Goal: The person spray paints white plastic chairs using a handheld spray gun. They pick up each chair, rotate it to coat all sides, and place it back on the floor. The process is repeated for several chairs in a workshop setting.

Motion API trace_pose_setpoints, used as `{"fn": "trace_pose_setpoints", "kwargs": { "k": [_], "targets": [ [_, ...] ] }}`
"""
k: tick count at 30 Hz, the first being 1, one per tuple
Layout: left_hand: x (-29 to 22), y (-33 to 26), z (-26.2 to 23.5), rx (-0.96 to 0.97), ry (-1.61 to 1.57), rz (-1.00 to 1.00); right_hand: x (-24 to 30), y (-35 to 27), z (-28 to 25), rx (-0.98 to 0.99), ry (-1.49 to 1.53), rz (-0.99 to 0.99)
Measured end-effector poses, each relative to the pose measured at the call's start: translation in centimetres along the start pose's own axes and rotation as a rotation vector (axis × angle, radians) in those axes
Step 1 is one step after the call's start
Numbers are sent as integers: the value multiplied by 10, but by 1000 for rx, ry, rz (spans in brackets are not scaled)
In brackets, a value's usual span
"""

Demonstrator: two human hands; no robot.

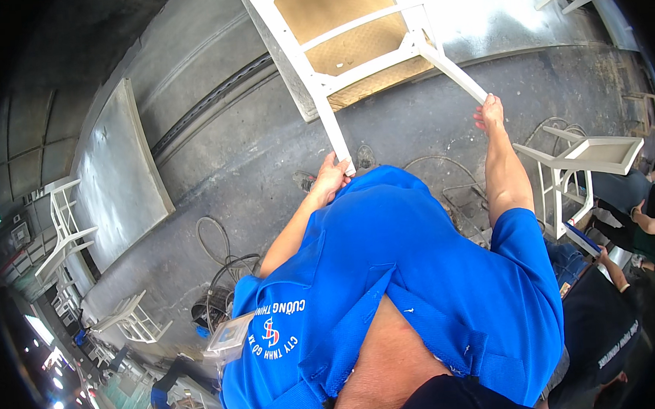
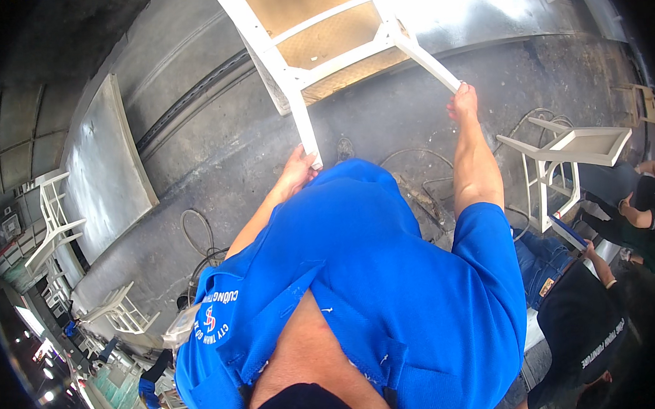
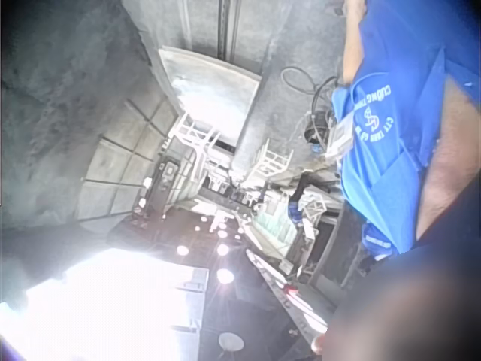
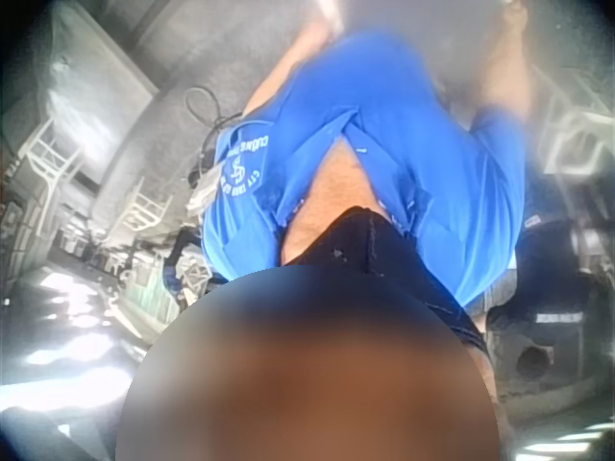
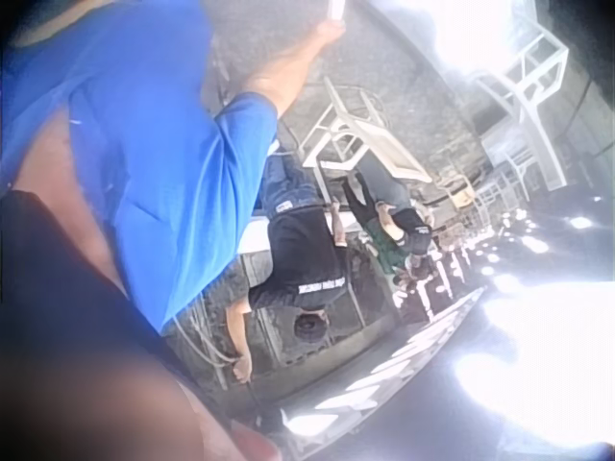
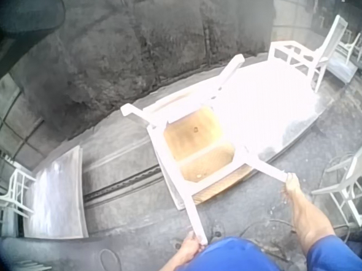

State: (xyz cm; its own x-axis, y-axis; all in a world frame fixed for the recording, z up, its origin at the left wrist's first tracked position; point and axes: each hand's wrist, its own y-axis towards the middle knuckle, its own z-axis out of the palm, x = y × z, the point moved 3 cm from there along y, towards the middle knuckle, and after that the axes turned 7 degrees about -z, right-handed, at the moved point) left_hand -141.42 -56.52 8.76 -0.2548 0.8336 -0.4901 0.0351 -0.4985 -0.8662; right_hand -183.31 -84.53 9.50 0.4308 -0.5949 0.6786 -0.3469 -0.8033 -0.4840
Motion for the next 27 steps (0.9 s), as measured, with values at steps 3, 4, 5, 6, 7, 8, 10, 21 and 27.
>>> {"fn": "trace_pose_setpoints", "kwargs": {
  "k": [3,4,5,6,7,8,10,21,27],
  "targets": [
    [-1,-2,1,2,47,-2,-2,3,-3,-2,-15,-4],
    [-3,-3,1,4,61,-1,-1,4,-3,-2,-28,-14],
    [-3,-5,2,-1,56,-12,-2,5,-4,-4,-33,-10],
    [-5,-6,3,0,56,-15,-2,6,-5,-16,-42,1],
    [-7,-7,4,-4,50,1,-2,6,-5,-8,-35,1],
    [-8,-8,6,-3,54,-5,-2,7,-5,-12,-32,8],
    [-11,-8,8,-10,51,15,-1,9,-5,-37,-38,21],
    [-16,10,3,19,46,34,-39,-27,40,-343,-122,-341],
    [-20,22,-4,29,139,-67,-170,-135,152,299,-444,-30]
  ]
}}
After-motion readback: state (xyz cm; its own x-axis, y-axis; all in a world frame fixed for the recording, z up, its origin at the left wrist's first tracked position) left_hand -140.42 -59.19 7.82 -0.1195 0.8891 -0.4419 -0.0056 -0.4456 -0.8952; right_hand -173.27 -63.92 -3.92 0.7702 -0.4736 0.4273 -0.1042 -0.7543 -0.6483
